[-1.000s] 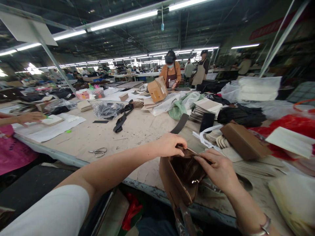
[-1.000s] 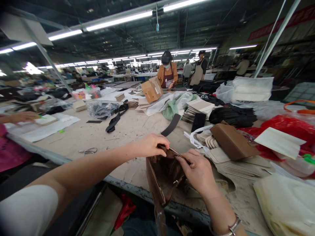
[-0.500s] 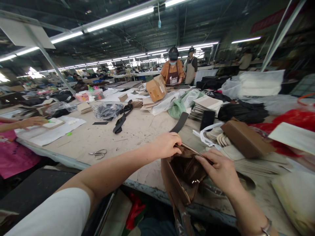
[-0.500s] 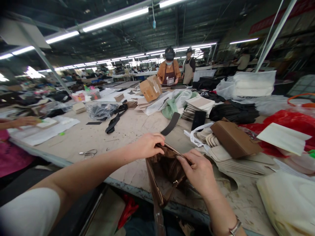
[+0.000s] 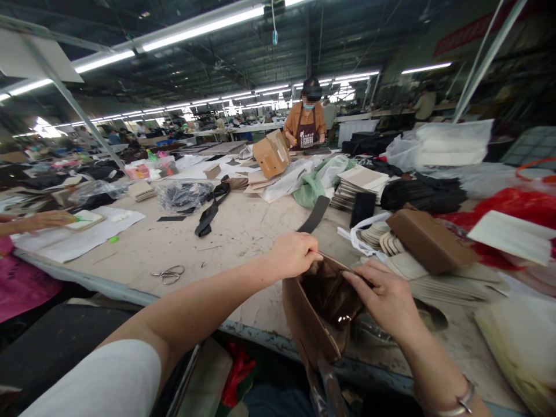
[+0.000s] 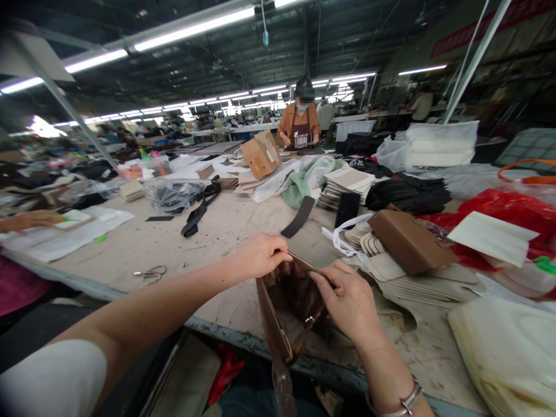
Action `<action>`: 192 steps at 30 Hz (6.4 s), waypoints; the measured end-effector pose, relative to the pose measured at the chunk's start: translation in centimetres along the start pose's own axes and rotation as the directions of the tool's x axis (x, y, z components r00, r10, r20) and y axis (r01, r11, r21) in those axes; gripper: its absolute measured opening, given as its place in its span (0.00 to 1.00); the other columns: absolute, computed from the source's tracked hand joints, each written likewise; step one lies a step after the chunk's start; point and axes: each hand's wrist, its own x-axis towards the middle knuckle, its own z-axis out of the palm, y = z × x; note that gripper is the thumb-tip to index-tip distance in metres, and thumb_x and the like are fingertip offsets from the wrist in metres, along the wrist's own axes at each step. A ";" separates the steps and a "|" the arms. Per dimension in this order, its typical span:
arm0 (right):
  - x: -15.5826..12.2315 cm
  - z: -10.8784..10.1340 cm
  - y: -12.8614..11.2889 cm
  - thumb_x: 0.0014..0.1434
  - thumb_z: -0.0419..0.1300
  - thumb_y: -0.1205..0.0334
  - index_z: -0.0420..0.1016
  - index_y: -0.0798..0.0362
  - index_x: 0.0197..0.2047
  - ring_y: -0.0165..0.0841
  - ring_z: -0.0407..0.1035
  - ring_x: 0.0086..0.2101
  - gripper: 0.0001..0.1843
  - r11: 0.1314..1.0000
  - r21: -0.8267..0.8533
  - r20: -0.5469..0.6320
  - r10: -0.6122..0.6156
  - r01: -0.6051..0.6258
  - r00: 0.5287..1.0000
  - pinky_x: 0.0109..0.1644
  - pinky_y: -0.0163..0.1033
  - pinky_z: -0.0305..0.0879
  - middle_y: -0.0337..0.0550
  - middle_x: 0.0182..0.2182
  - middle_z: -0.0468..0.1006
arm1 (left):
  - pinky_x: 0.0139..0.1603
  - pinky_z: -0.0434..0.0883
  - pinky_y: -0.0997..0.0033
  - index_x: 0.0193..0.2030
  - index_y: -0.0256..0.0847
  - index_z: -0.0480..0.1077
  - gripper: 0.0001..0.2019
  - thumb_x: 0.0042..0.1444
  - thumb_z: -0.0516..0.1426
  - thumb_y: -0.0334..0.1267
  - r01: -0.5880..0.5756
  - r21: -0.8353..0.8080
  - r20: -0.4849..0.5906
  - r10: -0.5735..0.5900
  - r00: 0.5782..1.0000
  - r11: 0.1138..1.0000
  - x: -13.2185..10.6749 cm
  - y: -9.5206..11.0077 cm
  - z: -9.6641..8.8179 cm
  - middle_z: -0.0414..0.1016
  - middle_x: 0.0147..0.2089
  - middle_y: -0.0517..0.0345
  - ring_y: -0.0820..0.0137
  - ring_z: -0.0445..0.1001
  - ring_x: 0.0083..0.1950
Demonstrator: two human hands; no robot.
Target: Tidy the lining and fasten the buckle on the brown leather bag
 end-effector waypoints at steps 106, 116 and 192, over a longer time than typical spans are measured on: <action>-2.2 -0.8 -6.1 0.60 0.55 0.43 0.78 0.45 0.36 0.32 0.70 0.29 0.18 0.959 -0.251 0.240 0.197 -0.135 0.951 0.32 0.36 0.62 0.38 0.31 0.76 | 0.36 0.64 0.80 0.35 0.38 0.76 0.06 0.47 0.63 0.31 -0.098 -0.380 0.440 0.273 0.856 0.920 -0.5 -3.0 -2.2 0.75 0.30 0.64 0.75 0.71 0.33; 2.0 0.1 -8.0 0.60 0.54 0.43 0.79 0.45 0.40 0.36 0.72 0.31 0.18 0.897 -0.442 0.362 0.148 0.030 0.920 0.32 0.38 0.59 0.40 0.31 0.78 | 0.38 0.65 0.79 0.40 0.40 0.76 0.11 0.48 0.61 0.32 -0.126 -0.451 0.403 0.328 0.855 0.884 0.2 -4.0 -1.0 0.77 0.34 0.63 0.73 0.72 0.38; 4.3 1.6 -7.1 0.65 0.46 0.49 0.74 0.46 0.28 0.37 0.71 0.32 0.22 0.826 -0.541 0.326 0.376 -0.155 0.867 0.30 0.38 0.53 0.39 0.31 0.78 | 0.36 0.66 0.71 0.34 0.40 0.70 0.05 0.57 0.55 0.38 0.125 -0.023 0.022 -0.125 0.992 0.992 -3.1 -0.3 -1.5 0.73 0.31 0.59 0.69 0.71 0.33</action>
